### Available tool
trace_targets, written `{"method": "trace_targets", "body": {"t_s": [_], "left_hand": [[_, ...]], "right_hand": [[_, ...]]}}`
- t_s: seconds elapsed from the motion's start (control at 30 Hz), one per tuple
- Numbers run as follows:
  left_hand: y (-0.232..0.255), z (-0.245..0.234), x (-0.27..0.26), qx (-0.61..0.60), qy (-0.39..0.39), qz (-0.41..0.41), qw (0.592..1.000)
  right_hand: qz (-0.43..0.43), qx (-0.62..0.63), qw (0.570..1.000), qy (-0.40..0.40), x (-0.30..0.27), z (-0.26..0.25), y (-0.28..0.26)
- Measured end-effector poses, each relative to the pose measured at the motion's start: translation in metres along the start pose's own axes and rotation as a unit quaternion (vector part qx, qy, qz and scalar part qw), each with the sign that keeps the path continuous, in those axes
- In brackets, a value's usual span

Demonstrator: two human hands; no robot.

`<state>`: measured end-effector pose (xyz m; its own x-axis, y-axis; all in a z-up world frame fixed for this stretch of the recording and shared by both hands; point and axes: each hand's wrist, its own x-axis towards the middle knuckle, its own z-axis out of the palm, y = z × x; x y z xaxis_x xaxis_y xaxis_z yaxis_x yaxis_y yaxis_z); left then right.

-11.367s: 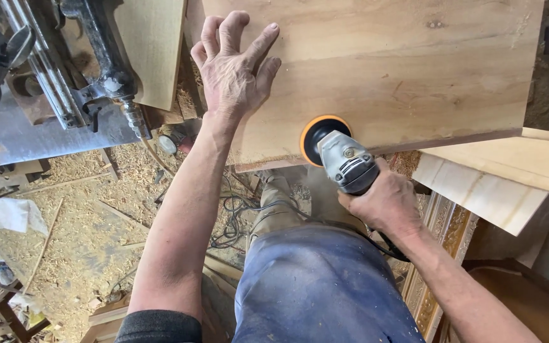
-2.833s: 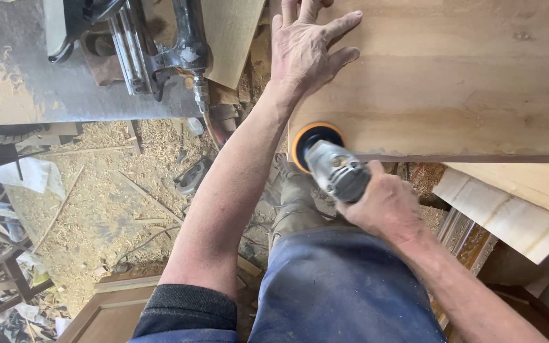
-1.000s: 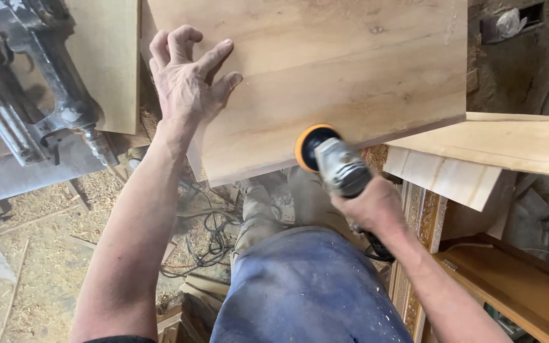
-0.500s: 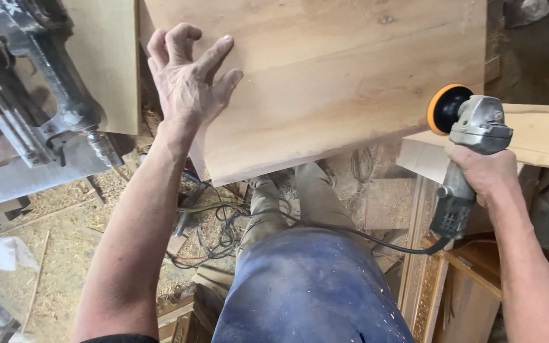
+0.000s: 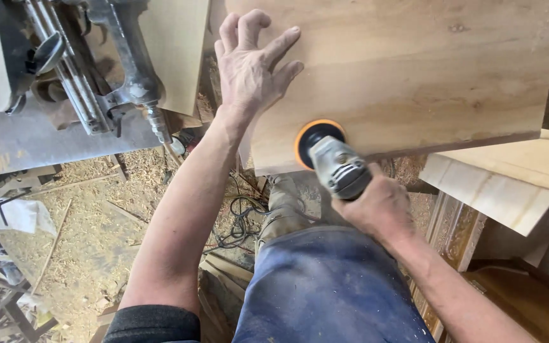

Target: Sanding a wooden board, applying glue to its edge, and cutting wood with a miter saw in a workshop.

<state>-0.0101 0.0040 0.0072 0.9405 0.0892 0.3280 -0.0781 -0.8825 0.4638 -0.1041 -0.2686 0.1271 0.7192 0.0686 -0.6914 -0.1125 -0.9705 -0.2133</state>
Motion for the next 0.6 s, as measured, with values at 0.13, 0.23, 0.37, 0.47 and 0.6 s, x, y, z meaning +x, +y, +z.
{"method": "trace_targets", "body": {"t_s": [0.13, 0.23, 0.37, 0.47, 0.6], "left_hand": [[-0.002, 0.003, 0.000, -0.009, -0.002, -0.001, 1.000], [-0.003, 0.006, -0.001, -0.025, -0.014, -0.010, 1.000], [-0.002, 0.006, -0.001, -0.016, -0.007, -0.009, 1.000], [-0.002, 0.007, -0.001, -0.023, 0.003, -0.005, 1.000], [0.000, 0.004, 0.000, -0.021, -0.001, -0.012, 1.000]], "right_hand": [[0.012, -0.073, 0.996, 0.040, 0.002, 0.015, -0.026], [-0.018, -0.079, 0.995, 0.061, 0.003, 0.019, -0.027], [-0.023, -0.089, 0.994, 0.058, 0.002, 0.019, -0.029], [-0.020, -0.095, 0.994, 0.053, 0.001, 0.020, -0.033], [-0.005, -0.118, 0.992, 0.033, 0.000, 0.024, -0.037]]}}
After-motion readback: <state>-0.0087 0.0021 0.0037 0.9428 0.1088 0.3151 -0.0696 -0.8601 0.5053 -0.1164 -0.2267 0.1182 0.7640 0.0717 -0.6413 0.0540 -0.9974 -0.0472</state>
